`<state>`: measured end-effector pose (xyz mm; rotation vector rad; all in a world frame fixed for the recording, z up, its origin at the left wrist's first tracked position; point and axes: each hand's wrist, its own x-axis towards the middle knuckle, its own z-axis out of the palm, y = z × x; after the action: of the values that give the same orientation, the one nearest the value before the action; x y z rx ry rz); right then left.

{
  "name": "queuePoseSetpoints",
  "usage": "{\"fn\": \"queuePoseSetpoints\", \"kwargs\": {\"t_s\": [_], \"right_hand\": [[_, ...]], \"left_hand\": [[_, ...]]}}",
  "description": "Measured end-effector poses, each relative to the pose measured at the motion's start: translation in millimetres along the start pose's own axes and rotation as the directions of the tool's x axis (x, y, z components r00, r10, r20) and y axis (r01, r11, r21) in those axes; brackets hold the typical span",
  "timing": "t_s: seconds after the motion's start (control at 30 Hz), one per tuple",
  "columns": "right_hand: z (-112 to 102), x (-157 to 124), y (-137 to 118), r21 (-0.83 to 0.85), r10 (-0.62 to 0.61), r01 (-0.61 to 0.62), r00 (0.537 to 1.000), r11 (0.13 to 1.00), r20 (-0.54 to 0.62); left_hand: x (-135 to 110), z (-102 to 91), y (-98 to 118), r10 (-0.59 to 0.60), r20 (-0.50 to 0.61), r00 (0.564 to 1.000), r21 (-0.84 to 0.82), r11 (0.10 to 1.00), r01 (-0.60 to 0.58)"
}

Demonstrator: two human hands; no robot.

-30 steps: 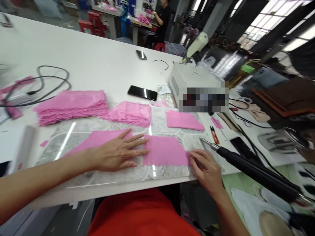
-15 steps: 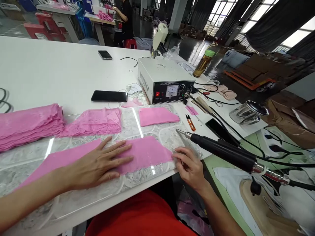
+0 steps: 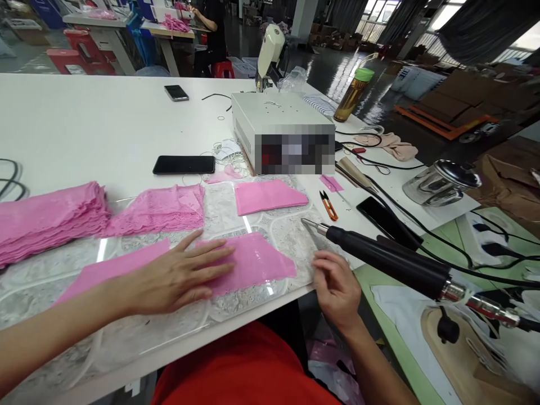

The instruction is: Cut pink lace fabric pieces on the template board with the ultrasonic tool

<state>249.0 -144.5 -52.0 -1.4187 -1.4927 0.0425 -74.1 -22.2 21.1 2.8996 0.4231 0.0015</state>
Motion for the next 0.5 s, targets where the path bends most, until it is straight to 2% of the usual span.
{"fn": "queuePoseSetpoints", "kwargs": {"t_s": [0.03,0.1,0.13,0.2,0.3,0.37,0.5], "right_hand": [[-1,-2,2,0.044,0.13,-0.128,0.99,0.991,-0.051],[-2,-2,6,0.189,0.373,-0.346,0.918,0.919,-0.131],[-3,-1,7,0.271,0.459,-0.409,0.875,0.871,-0.153],[-4,5,8,0.398,0.542,-0.443,0.821,0.803,-0.18],[-4,17,7,0.461,0.533,-0.377,0.8,0.803,-0.275],[-3,25,6,0.472,0.49,-0.313,0.813,0.824,-0.316],[4,37,5,0.538,0.422,-0.201,0.846,0.819,-0.326]], "left_hand": [[10,-0.9,2,0.019,0.01,1.0,-0.029,0.999,-0.019],[34,-1.0,7,0.087,0.043,0.995,-0.079,0.993,-0.083],[46,-0.2,9,0.127,0.036,0.991,-0.1,0.987,-0.122],[67,2.3,11,0.182,0.032,0.983,-0.139,0.975,-0.175],[87,6.8,11,0.228,0.039,0.973,-0.181,0.959,-0.217],[91,9.5,10,0.238,0.046,0.97,-0.187,0.956,-0.226],[91,13.4,7,0.263,0.041,0.964,-0.153,0.955,-0.254]]}}
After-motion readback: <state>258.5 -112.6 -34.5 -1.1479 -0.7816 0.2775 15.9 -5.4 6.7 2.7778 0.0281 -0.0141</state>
